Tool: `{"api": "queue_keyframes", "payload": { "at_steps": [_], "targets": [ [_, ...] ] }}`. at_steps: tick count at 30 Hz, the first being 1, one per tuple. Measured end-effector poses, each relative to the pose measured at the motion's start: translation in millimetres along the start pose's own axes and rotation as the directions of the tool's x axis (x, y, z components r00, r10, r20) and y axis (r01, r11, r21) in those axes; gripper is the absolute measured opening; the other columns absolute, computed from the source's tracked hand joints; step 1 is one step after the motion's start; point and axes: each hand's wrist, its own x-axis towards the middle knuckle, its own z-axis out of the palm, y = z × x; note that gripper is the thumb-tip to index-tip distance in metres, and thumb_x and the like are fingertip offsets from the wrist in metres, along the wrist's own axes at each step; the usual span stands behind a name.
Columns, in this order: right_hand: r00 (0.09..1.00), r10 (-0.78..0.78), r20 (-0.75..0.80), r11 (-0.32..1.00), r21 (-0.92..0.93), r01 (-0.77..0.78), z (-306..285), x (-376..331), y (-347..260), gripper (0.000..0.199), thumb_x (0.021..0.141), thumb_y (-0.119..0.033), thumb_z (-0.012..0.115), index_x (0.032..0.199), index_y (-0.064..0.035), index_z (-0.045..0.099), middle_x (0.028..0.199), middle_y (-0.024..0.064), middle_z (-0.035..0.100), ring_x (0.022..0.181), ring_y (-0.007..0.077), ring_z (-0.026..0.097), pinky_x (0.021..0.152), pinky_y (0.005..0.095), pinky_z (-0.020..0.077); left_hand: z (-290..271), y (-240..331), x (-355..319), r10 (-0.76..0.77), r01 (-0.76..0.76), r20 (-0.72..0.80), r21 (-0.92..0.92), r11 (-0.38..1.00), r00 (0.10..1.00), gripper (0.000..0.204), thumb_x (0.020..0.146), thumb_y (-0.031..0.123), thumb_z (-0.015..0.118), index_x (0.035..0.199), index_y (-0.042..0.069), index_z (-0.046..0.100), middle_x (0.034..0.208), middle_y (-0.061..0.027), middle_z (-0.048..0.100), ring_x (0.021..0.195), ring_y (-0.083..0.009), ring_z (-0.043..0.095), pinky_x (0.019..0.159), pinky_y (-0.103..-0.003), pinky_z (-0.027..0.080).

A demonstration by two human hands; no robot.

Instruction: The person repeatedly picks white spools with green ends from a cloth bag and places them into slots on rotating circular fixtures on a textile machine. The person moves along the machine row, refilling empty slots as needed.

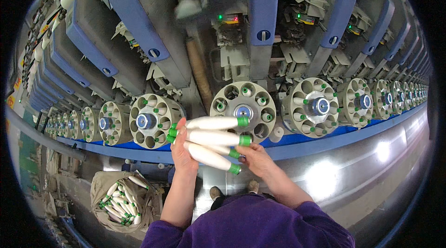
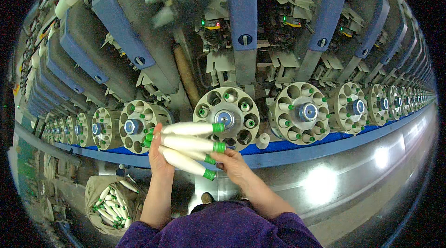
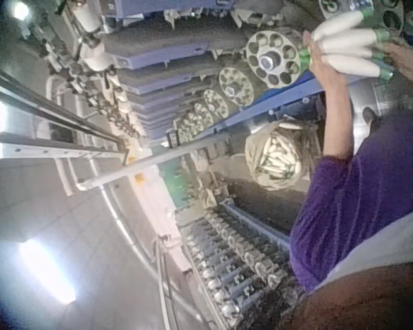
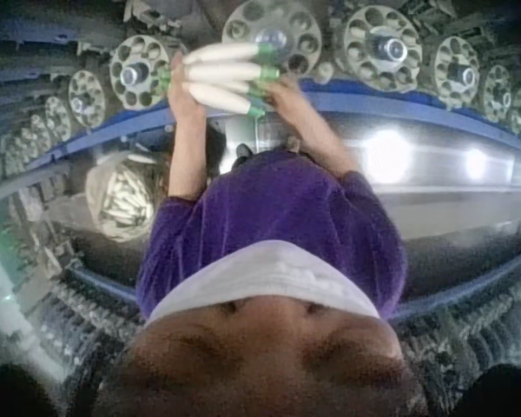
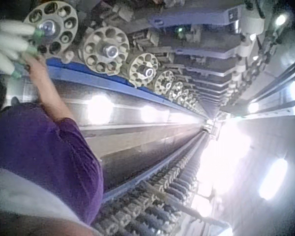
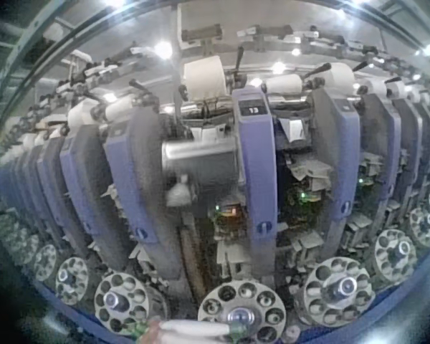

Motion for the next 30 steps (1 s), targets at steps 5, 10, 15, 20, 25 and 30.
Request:
{"api": "queue_keyframes", "payload": {
  "at_steps": [5,10,15,20,25,30],
  "targets": [
    [0.964,-0.216,0.153,0.839,0.535,0.103,-68.2,-34.1,-53.4,0.013,0.093,-0.022,0.048,0.086,-0.0126,0.054,0.058,-0.0083,0.041,0.043,0.0018,0.034,0.042,0.0203,0.0293,3.1,9.9,5.2,0.027,-0.029,-0.022,-0.093,0.995,0.999,0.050,0.087,0.028,0.056,0.129,0.006,0.041,0.115,-0.0109,0.051,0.110,-0.0244,0.049,0.096,-0.040,0.040],
    [0.999,-0.011,0.039,0.994,0.105,0.007,-67.4,-28.6,-51.4,0.017,0.094,-0.032,0.047,0.094,-0.0144,0.049,0.055,-0.0078,0.034,0.043,0.0032,0.032,0.041,0.0219,0.0286,8.1,7.0,9.6,0.058,-0.059,-0.025,-0.080,0.995,0.998,0.053,0.086,0.029,0.057,0.130,0.006,0.040,0.118,-0.0111,0.050,0.110,-0.0246,0.049,0.096,-0.041,0.041],
    [0.867,0.308,0.391,0.947,-0.034,-0.321,2.7,-3.5,3.2,0.043,0.092,-0.048,0.045,0.074,-0.0092,0.048,0.054,-0.0046,0.034,0.044,0.0063,0.028,0.041,0.0222,0.0231,15.2,1.5,9.8,0.165,-0.159,0.063,-0.087,0.983,0.984,0.049,0.086,0.022,0.055,0.129,0.003,0.041,0.116,-0.0137,0.051,0.107,-0.0235,0.051,0.093,-0.039,0.043],
    [0.894,0.361,0.266,0.912,-0.299,-0.280,-63.4,-25.0,-7.1,0.048,0.088,-0.049,0.050,0.061,-0.0095,0.050,0.053,-0.0043,0.042,0.043,0.0071,0.032,0.040,0.0227,0.0240,12.5,-2.5,5.0,0.089,-0.090,0.018,0.039,0.995,0.996,0.049,0.083,0.018,0.058,0.126,-0.002,0.045,0.118,-0.0149,0.050,0.106,-0.0243,0.052,0.092,-0.039,0.043],
    [0.754,-0.046,-0.655,0.995,0.033,0.090,-232.8,-104.0,-24.2,0.016,0.089,-0.023,0.052,0.077,-0.0134,0.054,0.060,-0.0053,0.048,0.047,0.0055,0.041,0.041,0.0201,0.0335,6.4,5.1,8.3,0.078,-0.078,0.001,0.007,0.997,0.997,0.049,0.080,0.016,0.062,0.124,-0.002,0.047,0.116,-0.0149,0.052,0.105,-0.0242,0.053,0.093,-0.039,0.043],
    [0.060,-0.175,-0.983,0.337,-0.002,0.941,-349.7,-209.3,-87.5,0.019,0.093,-0.016,0.037,0.091,-0.0036,0.051,0.108,0.0146,0.060,0.099,0.0264,0.061,0.076,0.0310,0.0536,7.4,13.0,9.9,0.040,-0.042,0.039,0.059,0.997,0.998,0.048,0.081,0.019,0.065,0.122,-0.001,0.049,0.113,-0.0138,0.054,0.105,-0.0230,0.053,0.093,-0.039,0.044]
  ]
}}
